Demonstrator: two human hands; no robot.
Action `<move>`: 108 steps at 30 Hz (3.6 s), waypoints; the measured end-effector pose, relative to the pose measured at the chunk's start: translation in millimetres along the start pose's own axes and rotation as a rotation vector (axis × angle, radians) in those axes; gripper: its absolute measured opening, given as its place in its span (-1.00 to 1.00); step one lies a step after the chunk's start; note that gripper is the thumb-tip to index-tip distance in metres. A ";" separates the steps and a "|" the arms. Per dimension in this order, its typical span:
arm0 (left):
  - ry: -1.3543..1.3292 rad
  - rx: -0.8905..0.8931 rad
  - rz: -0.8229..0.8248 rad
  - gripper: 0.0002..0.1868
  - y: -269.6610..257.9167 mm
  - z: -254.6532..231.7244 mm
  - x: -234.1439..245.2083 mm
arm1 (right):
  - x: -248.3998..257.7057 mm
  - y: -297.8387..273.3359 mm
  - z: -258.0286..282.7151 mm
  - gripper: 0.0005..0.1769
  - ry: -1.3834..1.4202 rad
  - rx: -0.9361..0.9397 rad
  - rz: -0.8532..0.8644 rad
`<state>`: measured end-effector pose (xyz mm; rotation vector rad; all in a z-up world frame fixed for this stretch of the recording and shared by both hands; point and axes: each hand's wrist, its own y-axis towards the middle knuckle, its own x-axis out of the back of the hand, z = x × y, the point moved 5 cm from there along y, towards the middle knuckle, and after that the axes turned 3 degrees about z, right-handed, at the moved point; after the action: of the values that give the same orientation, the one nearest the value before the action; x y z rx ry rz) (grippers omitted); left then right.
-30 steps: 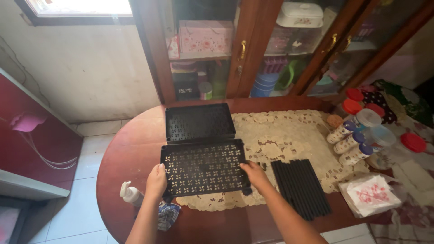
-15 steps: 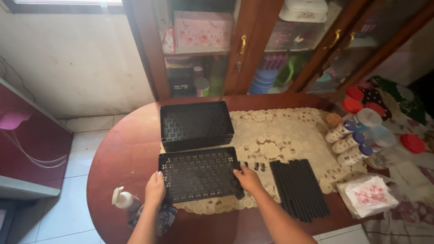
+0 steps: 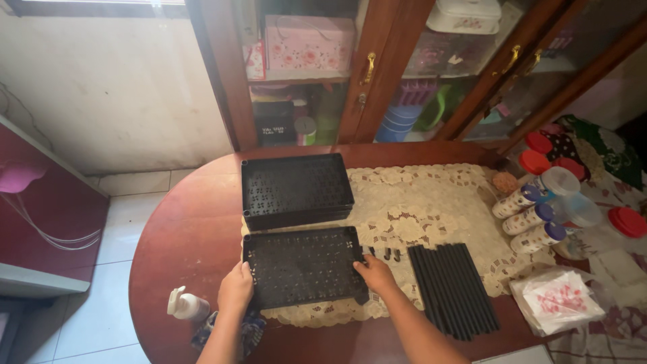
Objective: The person assembles a two-tiered black plastic stand by inserting cylindrical legs into corner holes on each tray. They attach four legs to the bottom tray, then place the top tray on the legs and insert four more legs into the top tray. The person adjusts the trays to ensure stability.
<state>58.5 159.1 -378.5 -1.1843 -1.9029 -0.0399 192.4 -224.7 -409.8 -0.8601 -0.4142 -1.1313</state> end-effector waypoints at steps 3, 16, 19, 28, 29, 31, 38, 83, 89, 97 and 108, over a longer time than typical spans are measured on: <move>0.063 -0.015 0.022 -0.50 -6.2 -7.9 6.5 | 0.4 -3.3 1.8 -0.47 0.062 0.000 0.004; 0.095 -0.029 0.003 -0.50 1.5 0.7 1.1 | 1.8 -8.5 7.3 -0.50 0.037 -0.008 -0.015; 0.090 -0.029 0.006 -0.49 2.7 3.4 -1.2 | 2.6 -8.4 7.2 -0.48 0.045 0.014 -0.043; -0.105 -0.100 -0.051 -0.27 13.6 26.8 -15.2 | 53.1 -44.4 -26.2 -0.53 -0.126 -0.199 -0.395; -0.115 -0.096 -0.032 -0.26 14.2 30.9 -17.0 | 61.7 -54.1 -34.9 -0.55 -0.184 -0.228 -0.424; -0.135 -0.092 -0.002 -0.23 14.3 35.8 -18.6 | 76.2 -72.0 -51.4 -0.58 -0.277 -0.284 -0.466; -0.123 -0.050 0.033 -0.15 7.8 44.2 -16.9 | 90.8 -122.1 -84.9 -0.56 -0.419 -0.381 -0.413; 0.191 -0.912 0.184 -0.42 -158.7 -124.9 -86.1 | 69.0 -128.7 33.2 -0.69 0.428 0.225 -0.353; 0.212 -0.920 0.232 -0.40 -156.6 -139.8 -114.7 | 67.0 -143.3 44.4 -0.70 0.342 0.225 -0.383; 0.239 -0.832 0.276 -0.45 -155.4 -145.0 -137.5 | 68.8 -150.3 61.1 -0.71 0.269 0.229 -0.364; 0.203 -0.866 0.166 -0.50 -153.8 -150.4 -142.3 | 67.1 -150.7 64.3 -0.69 0.184 0.362 -0.289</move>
<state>66.2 -92.5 -321.9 -1.8054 -1.6186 -0.9332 90.2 -240.4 -266.2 -0.3826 -0.5814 -1.3365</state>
